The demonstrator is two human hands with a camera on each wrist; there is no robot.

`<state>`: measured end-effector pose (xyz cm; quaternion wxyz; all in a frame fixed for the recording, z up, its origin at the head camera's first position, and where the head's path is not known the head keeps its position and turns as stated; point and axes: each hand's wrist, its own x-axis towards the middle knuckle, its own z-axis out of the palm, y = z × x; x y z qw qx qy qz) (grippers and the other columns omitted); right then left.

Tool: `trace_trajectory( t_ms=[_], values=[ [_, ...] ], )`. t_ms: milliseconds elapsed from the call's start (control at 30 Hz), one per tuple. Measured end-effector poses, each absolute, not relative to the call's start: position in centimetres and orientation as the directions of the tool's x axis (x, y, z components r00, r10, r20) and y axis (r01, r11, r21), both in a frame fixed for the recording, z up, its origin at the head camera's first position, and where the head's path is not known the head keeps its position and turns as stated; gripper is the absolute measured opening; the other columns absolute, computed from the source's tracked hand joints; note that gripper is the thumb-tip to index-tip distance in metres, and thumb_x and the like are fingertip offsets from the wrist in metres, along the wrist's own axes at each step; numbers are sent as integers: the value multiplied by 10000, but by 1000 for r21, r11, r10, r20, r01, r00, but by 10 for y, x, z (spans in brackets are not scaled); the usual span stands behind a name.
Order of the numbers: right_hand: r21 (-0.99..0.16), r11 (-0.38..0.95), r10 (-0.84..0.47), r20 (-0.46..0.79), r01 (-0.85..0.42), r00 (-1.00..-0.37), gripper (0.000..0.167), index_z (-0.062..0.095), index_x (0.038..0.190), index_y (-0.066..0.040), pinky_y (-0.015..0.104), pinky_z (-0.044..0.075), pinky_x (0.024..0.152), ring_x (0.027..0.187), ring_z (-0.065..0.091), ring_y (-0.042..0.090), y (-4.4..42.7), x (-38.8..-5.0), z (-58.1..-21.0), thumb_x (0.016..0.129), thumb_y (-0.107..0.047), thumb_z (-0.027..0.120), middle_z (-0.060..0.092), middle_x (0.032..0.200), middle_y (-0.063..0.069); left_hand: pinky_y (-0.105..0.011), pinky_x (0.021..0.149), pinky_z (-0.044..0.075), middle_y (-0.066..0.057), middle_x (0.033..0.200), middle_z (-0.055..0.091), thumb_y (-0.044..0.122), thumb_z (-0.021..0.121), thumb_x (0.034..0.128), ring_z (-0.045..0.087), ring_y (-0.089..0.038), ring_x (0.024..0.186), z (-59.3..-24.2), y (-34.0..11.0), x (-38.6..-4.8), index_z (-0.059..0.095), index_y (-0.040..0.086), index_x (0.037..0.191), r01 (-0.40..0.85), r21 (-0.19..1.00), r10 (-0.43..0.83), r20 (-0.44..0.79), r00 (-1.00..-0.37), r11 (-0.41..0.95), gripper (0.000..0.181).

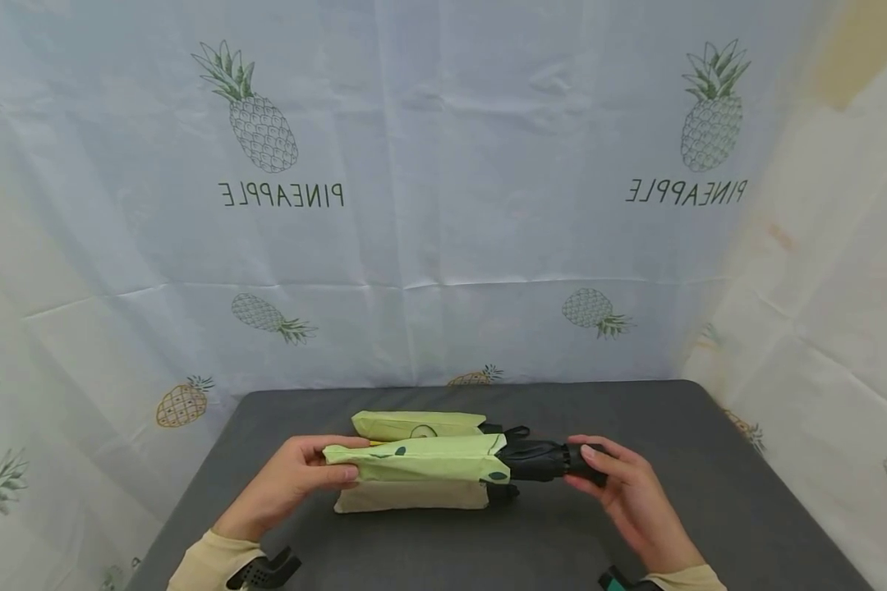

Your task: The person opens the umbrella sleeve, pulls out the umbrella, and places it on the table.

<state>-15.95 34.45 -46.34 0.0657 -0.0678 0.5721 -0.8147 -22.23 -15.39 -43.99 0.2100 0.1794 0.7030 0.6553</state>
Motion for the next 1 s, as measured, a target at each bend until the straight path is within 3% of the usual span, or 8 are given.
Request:
trace_trajectory(
  t_ms=[233, 567, 1000],
  values=[
    [-940, -338, -194, 14, 53, -981, 453, 784, 1297, -269, 329, 647, 1009, 1216, 702, 55, 355, -157, -462, 1191, -118, 371, 669, 1339, -180, -386, 969, 666, -1, 1102, 823, 149, 819, 976, 796, -175, 1047, -440, -155, -222, 660, 4, 1466, -17, 997, 534, -55, -844, 75, 535],
    [-933, -357, -208, 30, 48, -978, 460, 778, 1310, -243, 326, 648, 1003, 1222, 708, 68, 363, -157, -463, 1192, -107, 354, 671, 1343, -167, -387, 966, 667, -14, 1132, 822, 140, 819, 974, 794, -168, 1043, -440, -155, -222, 657, -9, 1465, -11, 997, 532, -48, -846, 72, 538],
    [-911, -407, -231, 31, 68, -973, 478, 783, 1322, -225, 331, 645, 1012, 1212, 708, 76, 380, -153, -463, 1195, -104, 338, 692, 1331, -143, -408, 970, 667, 1, 1053, 806, 153, 815, 979, 789, -190, 1031, -438, -157, -223, 641, -21, 1477, -8, 996, 513, -55, -857, 94, 555]
  ],
)
